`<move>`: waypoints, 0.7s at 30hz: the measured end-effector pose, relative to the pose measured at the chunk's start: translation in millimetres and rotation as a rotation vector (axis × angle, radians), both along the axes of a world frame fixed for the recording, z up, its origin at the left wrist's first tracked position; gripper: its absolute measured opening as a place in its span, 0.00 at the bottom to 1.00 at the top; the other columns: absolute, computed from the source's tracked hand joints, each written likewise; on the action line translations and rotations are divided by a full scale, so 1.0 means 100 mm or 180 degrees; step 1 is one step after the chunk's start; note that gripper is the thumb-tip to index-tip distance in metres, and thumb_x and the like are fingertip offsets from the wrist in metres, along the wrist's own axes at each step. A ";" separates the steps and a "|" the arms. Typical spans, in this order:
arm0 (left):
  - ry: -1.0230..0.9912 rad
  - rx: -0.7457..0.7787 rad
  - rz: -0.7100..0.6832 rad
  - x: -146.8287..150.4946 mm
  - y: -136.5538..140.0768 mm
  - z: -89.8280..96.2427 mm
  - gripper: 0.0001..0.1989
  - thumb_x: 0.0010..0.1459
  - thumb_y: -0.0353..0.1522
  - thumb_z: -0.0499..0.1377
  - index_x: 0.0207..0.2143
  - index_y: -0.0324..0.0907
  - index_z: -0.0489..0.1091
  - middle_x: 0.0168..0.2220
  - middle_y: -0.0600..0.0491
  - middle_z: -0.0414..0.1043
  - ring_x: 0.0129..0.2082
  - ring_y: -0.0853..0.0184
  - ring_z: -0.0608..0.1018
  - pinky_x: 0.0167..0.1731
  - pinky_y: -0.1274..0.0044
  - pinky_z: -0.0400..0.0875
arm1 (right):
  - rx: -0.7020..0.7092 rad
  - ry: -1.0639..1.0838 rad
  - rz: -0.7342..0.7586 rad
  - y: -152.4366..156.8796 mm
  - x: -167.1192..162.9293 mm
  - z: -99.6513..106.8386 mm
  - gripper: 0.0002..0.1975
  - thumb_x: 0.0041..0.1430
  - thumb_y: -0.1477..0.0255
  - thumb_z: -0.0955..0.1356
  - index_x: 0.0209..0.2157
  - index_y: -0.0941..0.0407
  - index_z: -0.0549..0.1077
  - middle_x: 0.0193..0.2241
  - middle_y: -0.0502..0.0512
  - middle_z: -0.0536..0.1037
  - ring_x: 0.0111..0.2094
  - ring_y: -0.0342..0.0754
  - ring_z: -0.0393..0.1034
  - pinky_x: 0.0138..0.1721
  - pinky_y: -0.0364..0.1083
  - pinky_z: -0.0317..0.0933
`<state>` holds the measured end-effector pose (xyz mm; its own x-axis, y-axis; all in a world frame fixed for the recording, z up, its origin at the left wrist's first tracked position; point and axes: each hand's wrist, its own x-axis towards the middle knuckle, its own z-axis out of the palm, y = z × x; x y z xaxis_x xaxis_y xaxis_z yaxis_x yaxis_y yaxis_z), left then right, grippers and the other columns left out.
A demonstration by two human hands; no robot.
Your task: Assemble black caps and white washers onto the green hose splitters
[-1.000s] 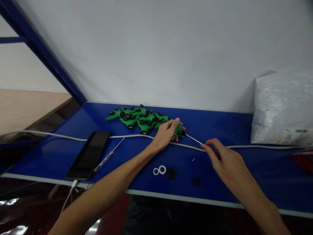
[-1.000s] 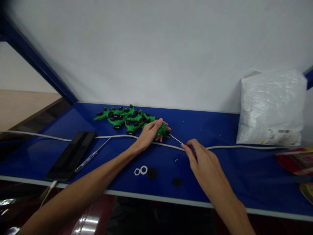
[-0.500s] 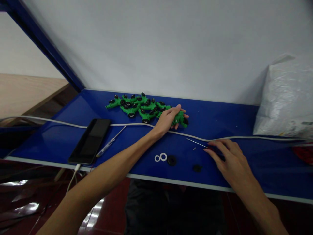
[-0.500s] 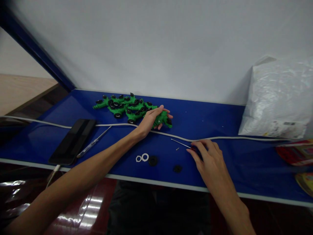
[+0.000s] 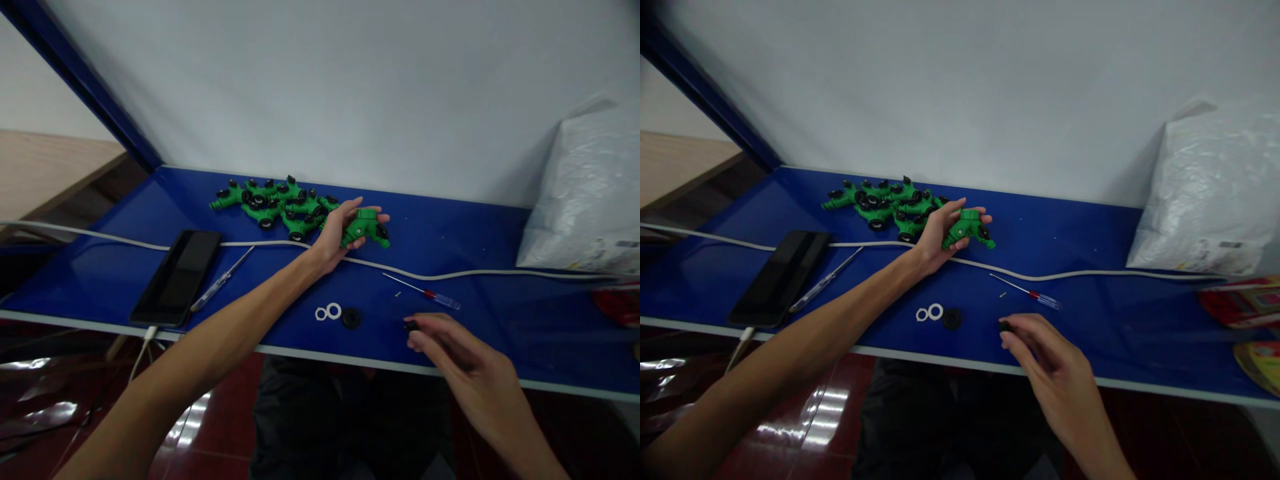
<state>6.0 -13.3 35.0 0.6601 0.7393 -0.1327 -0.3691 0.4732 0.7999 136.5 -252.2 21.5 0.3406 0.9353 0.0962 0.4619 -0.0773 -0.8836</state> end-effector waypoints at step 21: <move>-0.0232 0.0070 -0.0066 0.05 -0.06 -0.08 0.18 0.65 0.41 0.55 0.39 0.34 0.76 0.40 0.42 0.82 0.18 0.75 0.66 0.18 0.79 0.57 | 0.0673 0.1389 -0.0290 0.97 -0.38 0.24 0.12 0.54 0.66 0.78 0.40 0.52 0.81 0.32 0.50 0.85 0.33 0.46 0.81 0.41 0.45 0.75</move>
